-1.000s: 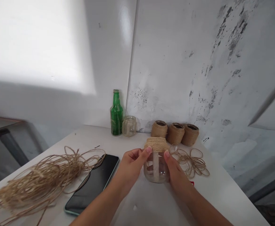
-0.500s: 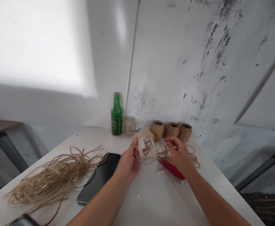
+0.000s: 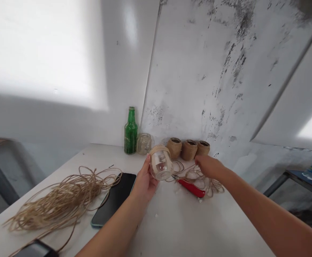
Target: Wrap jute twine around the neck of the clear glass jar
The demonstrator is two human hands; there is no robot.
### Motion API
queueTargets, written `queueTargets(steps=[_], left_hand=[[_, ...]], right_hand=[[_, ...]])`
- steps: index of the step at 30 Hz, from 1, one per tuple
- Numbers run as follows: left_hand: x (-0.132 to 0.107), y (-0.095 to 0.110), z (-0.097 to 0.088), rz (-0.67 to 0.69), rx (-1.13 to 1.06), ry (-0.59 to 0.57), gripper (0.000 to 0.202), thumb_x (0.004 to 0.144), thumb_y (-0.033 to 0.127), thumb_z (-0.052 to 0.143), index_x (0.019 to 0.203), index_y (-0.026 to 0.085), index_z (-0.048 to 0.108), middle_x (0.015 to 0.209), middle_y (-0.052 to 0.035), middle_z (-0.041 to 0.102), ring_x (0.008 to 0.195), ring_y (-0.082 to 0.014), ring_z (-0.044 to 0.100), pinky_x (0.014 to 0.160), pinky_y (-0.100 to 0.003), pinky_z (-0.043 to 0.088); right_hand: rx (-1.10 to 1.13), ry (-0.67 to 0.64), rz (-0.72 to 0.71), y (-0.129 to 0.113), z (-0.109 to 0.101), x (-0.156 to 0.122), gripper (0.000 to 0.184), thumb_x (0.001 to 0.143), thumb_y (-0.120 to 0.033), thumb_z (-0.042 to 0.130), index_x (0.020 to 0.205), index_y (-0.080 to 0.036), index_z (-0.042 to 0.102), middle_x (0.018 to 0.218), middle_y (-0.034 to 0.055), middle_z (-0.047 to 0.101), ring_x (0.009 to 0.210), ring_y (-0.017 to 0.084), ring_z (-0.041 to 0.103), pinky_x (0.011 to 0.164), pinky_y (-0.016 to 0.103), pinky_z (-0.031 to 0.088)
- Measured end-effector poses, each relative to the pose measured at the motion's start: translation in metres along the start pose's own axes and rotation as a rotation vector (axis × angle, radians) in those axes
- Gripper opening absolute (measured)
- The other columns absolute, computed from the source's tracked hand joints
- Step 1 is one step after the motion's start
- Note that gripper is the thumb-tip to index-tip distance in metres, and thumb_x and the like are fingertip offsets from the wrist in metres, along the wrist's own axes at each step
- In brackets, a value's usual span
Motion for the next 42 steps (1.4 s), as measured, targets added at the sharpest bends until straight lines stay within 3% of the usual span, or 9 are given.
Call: queueTargets(steps=[9,13,17,20,24,27,33,37,42], left_hand=[[0.000,0.009,0.004,0.073,-0.083,0.004,0.027,0.112,0.027,0.053,0.111,0.015,0.077,0.089,-0.0035,0.086,0.072,-0.0137,0.081,0.066,-0.020,0.066],[0.000,0.009,0.004,0.078,-0.055,-0.007,0.026,0.112,0.027,0.054,0.112,0.015,0.077,0.091,-0.0047,0.086,0.074,-0.0141,0.081,0.066,-0.020,0.066],[0.000,0.006,0.005,0.058,0.025,-0.043,0.027,0.109,0.031,0.060,0.114,0.011,0.078,0.094,-0.0091,0.086,0.077,-0.0177,0.082,0.071,-0.024,0.068],[0.000,0.003,0.005,0.062,0.098,-0.057,0.028,0.103,0.034,0.069,0.110,0.010,0.080,0.090,-0.0114,0.085,0.078,-0.0214,0.082,0.073,-0.028,0.068],[-0.001,-0.001,0.001,0.103,0.195,-0.056,0.032,0.088,0.043,0.087,0.091,0.012,0.080,0.079,-0.0073,0.081,0.068,-0.0196,0.076,0.066,-0.027,0.062],[-0.001,-0.001,-0.003,0.162,0.265,-0.046,0.043,0.073,0.051,0.096,0.067,0.017,0.071,0.062,0.0004,0.070,0.056,-0.0136,0.064,0.059,-0.023,0.054],[-0.005,0.002,-0.001,0.267,0.429,-0.057,0.063,0.063,0.058,0.098,0.049,0.021,0.049,0.057,0.0038,0.056,0.063,-0.0125,0.054,0.068,-0.024,0.051],[-0.012,0.000,0.007,0.308,0.562,-0.113,0.063,0.065,0.051,0.098,0.048,0.020,0.047,0.059,0.0037,0.053,0.062,-0.0115,0.044,0.062,-0.023,0.042],[-0.021,-0.005,0.025,0.366,0.681,-0.275,0.057,0.082,0.047,0.087,0.055,0.020,0.045,0.067,0.0027,0.053,0.065,-0.0122,0.042,0.061,-0.024,0.037]], right_hand=[[0.033,0.567,0.181,0.060,-0.163,-0.007,0.027,0.102,-0.014,0.050,0.118,-0.015,0.072,0.103,0.0142,0.081,0.100,0.032,0.077,0.095,0.045,0.055],[0.142,0.687,0.194,0.070,-0.189,-0.016,0.036,0.095,-0.012,0.047,0.122,-0.015,0.070,0.093,0.0123,0.083,0.096,0.032,0.079,0.090,0.045,0.057],[0.253,0.456,-0.022,0.035,-0.135,-0.012,0.037,0.073,-0.003,0.060,0.097,-0.023,0.081,0.093,0.0071,0.085,0.096,0.032,0.079,0.092,0.045,0.060],[0.368,0.302,-0.170,-0.006,-0.073,-0.020,0.059,0.064,0.001,0.060,0.109,-0.029,0.084,0.120,0.0049,0.084,0.117,0.033,0.077,0.105,0.048,0.058],[0.551,0.333,-0.230,-0.056,-0.018,-0.040,0.059,0.084,-0.008,0.055,0.139,-0.022,0.072,0.156,0.0122,0.064,0.148,0.035,0.056,0.126,0.060,0.040],[0.724,0.346,-0.270,-0.091,0.009,-0.052,0.045,0.107,-0.032,0.042,0.147,-0.026,0.063,0.153,0.0106,0.066,0.144,0.030,0.061,0.120,0.054,0.050],[1.514,0.295,-0.315,-0.113,0.055,-0.063,0.061,0.104,-0.058,0.060,0.156,-0.031,0.043,0.163,0.0119,0.055,0.151,0.030,0.053,0.123,0.050,0.047],[1.526,0.277,-0.217,-0.103,0.070,-0.066,0.085,0.089,-0.058,0.082,0.156,-0.032,0.037,0.160,0.0125,0.057,0.147,0.031,0.056,0.121,0.048,0.048],[1.504,0.298,-0.257,-0.096,0.056,-0.065,0.067,0.091,-0.049,0.082,0.145,-0.033,0.046,0.146,0.0098,0.066,0.135,0.030,0.064,0.114,0.047,0.054]])
Point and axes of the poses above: each hand's wrist, its own x-axis towards the middle knuckle, its own z-axis out of the palm, y = z × x, the point moved 8 cm from there along x, towards the middle knuckle
